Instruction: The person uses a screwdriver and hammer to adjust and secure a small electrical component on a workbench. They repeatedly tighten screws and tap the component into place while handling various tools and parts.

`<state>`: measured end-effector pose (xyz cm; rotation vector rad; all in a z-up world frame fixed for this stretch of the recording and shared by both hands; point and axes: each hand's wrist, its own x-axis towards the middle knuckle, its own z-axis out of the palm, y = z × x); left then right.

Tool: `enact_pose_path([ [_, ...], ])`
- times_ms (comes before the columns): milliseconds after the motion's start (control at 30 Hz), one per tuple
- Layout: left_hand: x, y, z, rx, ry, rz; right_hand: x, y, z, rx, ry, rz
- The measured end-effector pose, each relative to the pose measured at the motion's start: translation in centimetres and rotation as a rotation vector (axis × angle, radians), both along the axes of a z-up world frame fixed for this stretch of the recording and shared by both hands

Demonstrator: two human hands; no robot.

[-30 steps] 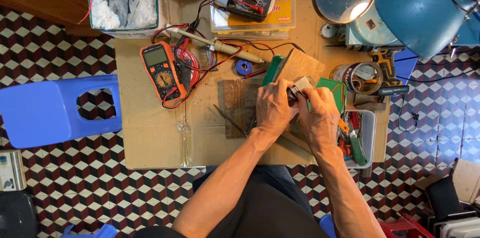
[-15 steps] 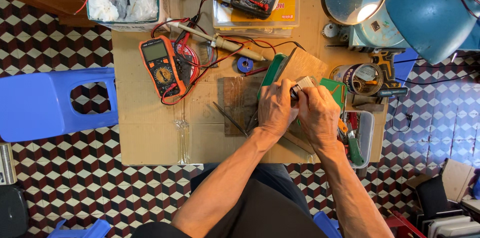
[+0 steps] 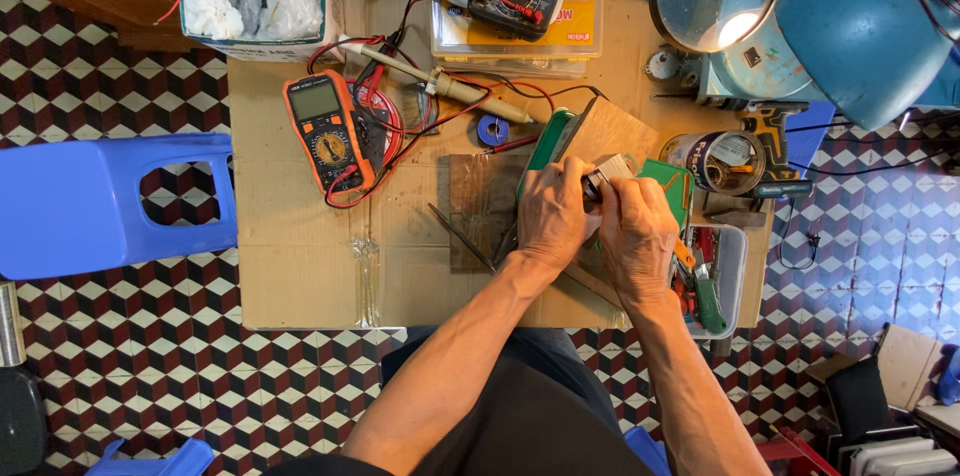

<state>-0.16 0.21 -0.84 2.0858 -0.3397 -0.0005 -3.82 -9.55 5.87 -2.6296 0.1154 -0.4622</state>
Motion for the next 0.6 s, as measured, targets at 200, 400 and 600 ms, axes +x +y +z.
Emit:
enact_pose_path([
  [200,0.0,-0.4,0.0,0.006,-0.014,0.026,0.5,-0.5,0.0,-0.034,0.038,0.019],
  [400,0.0,-0.3,0.1,0.007,0.027,0.008,1.1,-0.9,0.0,-0.054,0.053,0.035],
  [600,0.0,-0.3,0.3,0.043,0.038,0.003,1.2,-1.1,0.0,-0.076,0.110,0.033],
])
